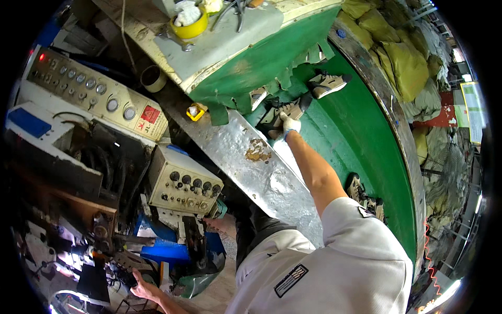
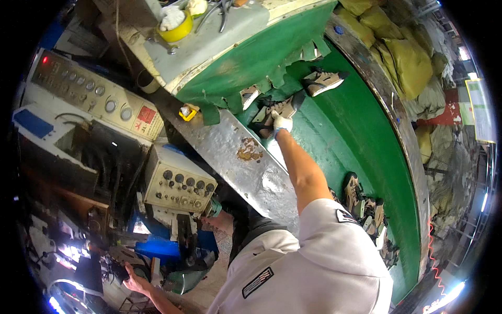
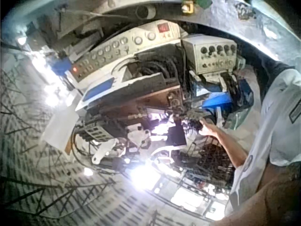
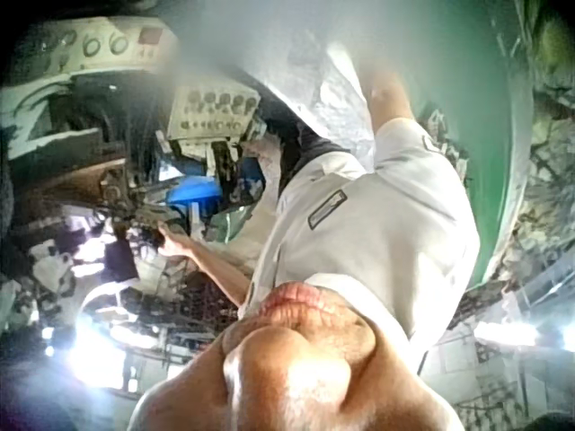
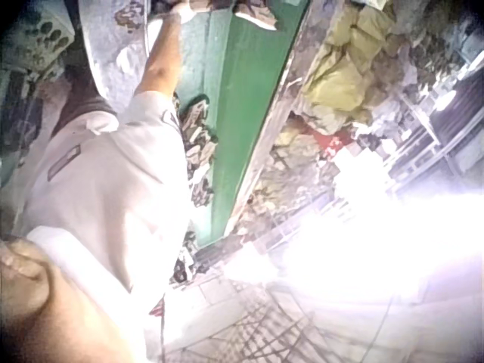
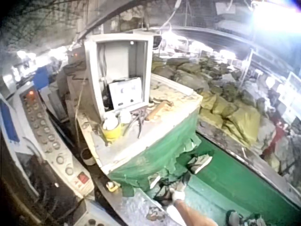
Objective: The person picks up a shoe upper from a conveyor belt, places it onto a lasting machine to shape the heel and toe, and then places the shaped shoe back onto the conveyor belt.
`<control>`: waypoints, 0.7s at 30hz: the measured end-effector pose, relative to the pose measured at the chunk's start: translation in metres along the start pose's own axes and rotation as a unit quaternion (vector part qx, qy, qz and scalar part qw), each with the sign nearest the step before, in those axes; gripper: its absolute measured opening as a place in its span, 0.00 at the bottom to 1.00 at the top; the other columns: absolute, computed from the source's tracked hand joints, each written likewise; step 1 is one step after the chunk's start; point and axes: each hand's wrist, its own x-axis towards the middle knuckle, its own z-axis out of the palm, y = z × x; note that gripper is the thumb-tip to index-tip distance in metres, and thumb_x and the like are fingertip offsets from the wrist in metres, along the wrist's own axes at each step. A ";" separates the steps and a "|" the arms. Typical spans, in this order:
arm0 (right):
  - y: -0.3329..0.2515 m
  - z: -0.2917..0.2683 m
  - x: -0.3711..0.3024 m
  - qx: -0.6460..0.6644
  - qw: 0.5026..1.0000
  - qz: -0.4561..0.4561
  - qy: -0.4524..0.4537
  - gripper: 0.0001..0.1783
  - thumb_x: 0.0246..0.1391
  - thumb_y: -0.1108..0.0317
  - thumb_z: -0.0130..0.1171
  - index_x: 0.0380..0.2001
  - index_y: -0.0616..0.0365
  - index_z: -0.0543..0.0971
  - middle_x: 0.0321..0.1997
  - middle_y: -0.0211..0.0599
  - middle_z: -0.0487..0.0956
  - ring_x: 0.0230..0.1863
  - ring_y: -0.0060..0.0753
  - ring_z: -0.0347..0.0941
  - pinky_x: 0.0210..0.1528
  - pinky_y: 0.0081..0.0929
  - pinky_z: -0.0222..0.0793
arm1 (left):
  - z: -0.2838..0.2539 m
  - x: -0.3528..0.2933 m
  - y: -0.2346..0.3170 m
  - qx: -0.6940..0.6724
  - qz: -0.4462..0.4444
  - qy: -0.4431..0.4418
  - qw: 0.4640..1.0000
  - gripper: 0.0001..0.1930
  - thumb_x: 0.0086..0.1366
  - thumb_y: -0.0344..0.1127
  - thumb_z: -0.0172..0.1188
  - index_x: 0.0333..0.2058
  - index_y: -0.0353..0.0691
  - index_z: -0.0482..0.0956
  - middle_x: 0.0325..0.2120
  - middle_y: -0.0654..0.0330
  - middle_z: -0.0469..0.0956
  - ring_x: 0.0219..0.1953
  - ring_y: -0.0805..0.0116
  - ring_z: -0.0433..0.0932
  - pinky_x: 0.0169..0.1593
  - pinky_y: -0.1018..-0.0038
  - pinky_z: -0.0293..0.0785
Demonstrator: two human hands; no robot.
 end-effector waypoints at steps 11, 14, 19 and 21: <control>0.020 -0.064 -0.263 0.264 0.738 0.175 -0.596 0.44 0.62 0.41 0.57 0.70 0.61 0.60 0.66 0.54 0.70 0.65 0.57 0.67 0.70 0.52 0.62 | -0.024 0.002 0.031 -0.177 -0.055 -0.021 0.982 0.15 0.56 0.32 0.72 0.41 0.35 0.83 0.34 0.59 0.84 0.34 0.69 0.78 0.44 0.70 0.75; 0.040 -0.014 -0.364 0.455 0.491 0.412 -0.619 0.41 0.61 0.37 0.55 0.64 0.58 0.67 0.54 0.49 0.74 0.53 0.48 0.72 0.60 0.47 0.70 | -0.012 0.006 0.031 -0.241 0.023 -0.017 0.970 0.15 0.57 0.31 0.69 0.44 0.37 0.81 0.36 0.57 0.83 0.36 0.66 0.79 0.45 0.69 0.75; 0.047 -0.001 -0.400 0.112 0.599 0.285 -0.740 0.31 0.58 0.51 0.62 0.57 0.61 0.70 0.45 0.38 0.76 0.45 0.33 0.75 0.49 0.35 0.76 | -0.025 0.022 0.008 -0.160 0.036 -0.038 0.986 0.20 0.57 0.33 0.69 0.49 0.39 0.78 0.37 0.57 0.82 0.37 0.65 0.79 0.47 0.67 0.75; 0.043 0.012 -0.443 -0.039 0.680 0.149 -0.717 0.29 0.58 0.55 0.63 0.55 0.66 0.73 0.45 0.42 0.81 0.44 0.34 0.81 0.49 0.34 0.80 | -0.029 0.025 -0.029 -0.176 0.001 -0.133 0.975 0.25 0.55 0.34 0.69 0.52 0.38 0.75 0.37 0.51 0.83 0.38 0.56 0.83 0.46 0.66 0.78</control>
